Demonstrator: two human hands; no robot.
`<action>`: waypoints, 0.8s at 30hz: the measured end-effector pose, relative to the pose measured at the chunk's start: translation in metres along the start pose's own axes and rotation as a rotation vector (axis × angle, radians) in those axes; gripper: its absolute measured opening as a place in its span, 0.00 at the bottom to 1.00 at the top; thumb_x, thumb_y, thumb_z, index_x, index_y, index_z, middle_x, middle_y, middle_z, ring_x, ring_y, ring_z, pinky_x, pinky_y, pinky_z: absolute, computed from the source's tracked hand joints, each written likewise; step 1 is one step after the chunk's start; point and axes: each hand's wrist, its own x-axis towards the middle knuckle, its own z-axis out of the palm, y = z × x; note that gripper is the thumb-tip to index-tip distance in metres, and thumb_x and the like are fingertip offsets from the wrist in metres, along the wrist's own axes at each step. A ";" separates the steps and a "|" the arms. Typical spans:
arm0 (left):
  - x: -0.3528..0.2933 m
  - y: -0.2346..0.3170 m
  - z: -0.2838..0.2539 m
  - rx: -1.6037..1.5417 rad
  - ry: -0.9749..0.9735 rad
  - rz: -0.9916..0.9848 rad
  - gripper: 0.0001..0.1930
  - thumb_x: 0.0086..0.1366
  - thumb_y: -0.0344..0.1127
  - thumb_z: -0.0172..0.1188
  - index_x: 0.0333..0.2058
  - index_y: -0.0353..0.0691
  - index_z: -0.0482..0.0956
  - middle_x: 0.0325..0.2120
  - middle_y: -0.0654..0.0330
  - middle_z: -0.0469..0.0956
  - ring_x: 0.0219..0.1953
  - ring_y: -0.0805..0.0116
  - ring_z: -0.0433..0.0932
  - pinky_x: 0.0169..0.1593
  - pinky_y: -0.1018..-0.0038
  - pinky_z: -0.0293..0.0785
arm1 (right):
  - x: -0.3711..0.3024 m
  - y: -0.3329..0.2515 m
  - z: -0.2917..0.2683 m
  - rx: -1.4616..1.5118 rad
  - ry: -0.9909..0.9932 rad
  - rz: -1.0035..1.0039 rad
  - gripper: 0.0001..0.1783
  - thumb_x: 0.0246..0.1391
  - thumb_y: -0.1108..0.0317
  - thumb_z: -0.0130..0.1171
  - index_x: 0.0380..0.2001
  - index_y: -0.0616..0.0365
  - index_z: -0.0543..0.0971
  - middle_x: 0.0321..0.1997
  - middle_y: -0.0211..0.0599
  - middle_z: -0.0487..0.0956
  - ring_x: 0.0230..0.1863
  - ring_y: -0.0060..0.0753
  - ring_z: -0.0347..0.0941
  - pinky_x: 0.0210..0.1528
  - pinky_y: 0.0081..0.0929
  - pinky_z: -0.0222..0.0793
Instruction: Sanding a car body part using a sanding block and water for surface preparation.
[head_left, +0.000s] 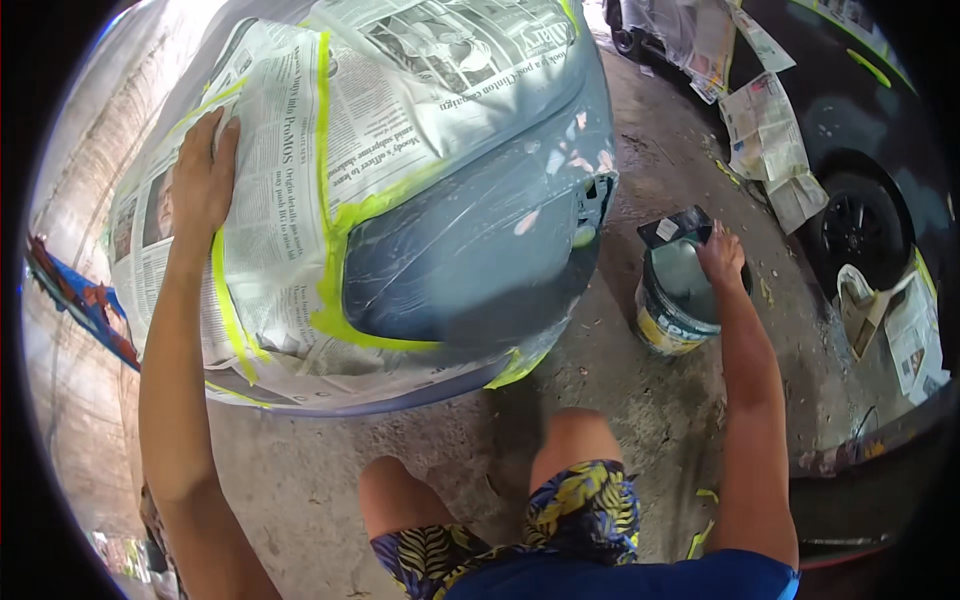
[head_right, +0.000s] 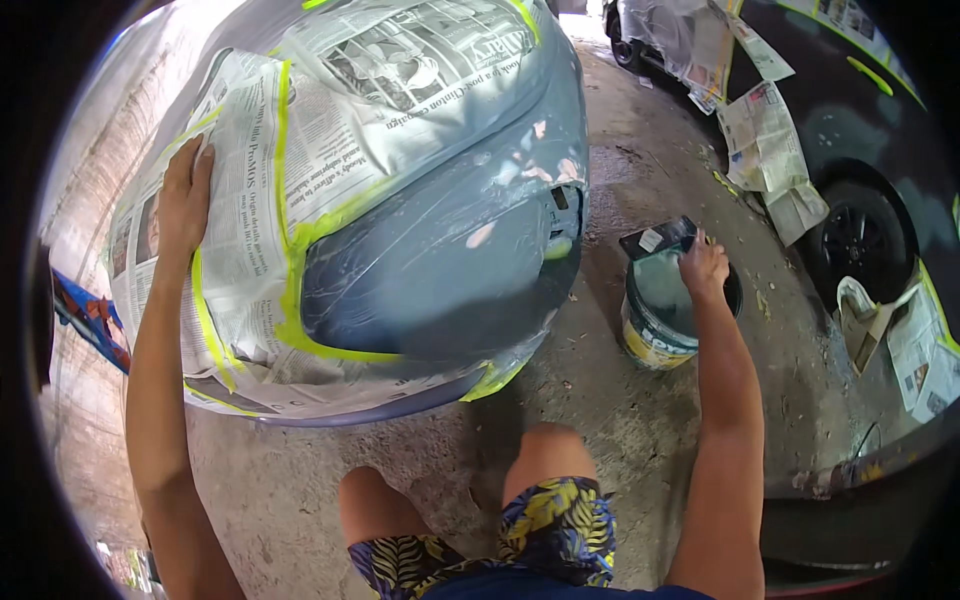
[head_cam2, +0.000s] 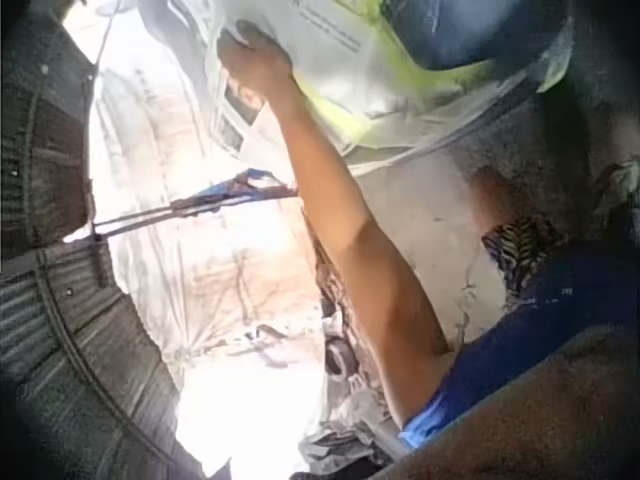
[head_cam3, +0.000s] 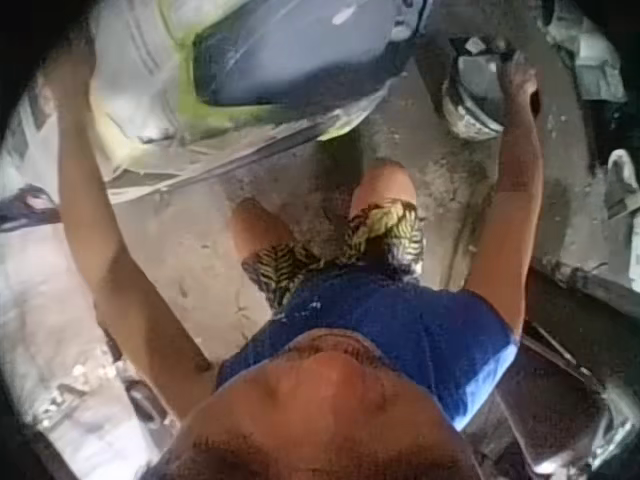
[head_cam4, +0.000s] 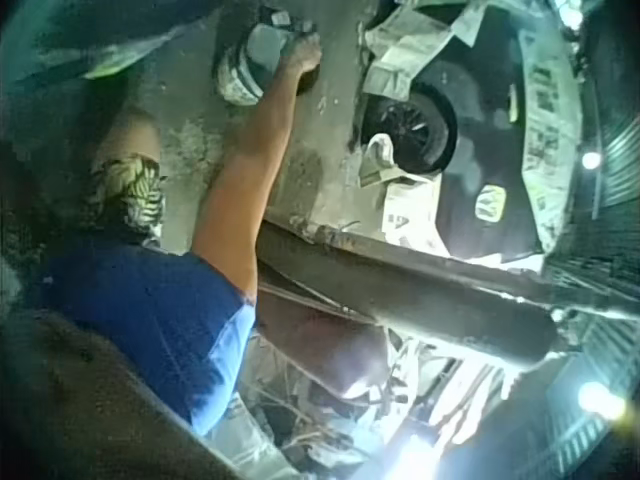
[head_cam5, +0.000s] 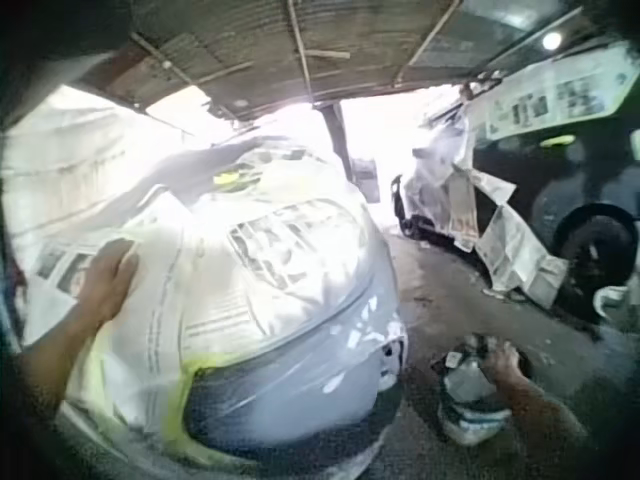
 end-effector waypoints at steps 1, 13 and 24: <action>-0.001 0.001 -0.001 0.020 -0.005 -0.031 0.29 0.73 0.54 0.48 0.62 0.37 0.72 0.61 0.46 0.72 0.64 0.48 0.69 0.68 0.61 0.61 | 0.000 -0.009 -0.009 0.130 0.000 -0.044 0.33 0.54 0.50 0.66 0.61 0.49 0.71 0.45 0.51 0.80 0.47 0.52 0.79 0.51 0.43 0.76; -0.008 -0.005 -0.001 0.116 0.011 -0.003 0.36 0.72 0.62 0.44 0.64 0.38 0.69 0.64 0.46 0.68 0.68 0.46 0.64 0.71 0.55 0.54 | -0.180 -0.224 -0.103 1.640 0.090 0.126 0.32 0.55 0.55 0.67 0.57 0.66 0.76 0.45 0.44 0.82 0.42 0.28 0.77 0.45 0.25 0.73; -0.009 0.000 -0.007 0.182 -0.042 -0.024 0.36 0.73 0.63 0.41 0.67 0.41 0.65 0.67 0.48 0.65 0.70 0.50 0.60 0.73 0.56 0.50 | -0.252 -0.301 -0.190 1.318 0.137 0.357 0.35 0.54 0.49 0.62 0.58 0.64 0.75 0.53 0.59 0.80 0.57 0.51 0.77 0.59 0.35 0.68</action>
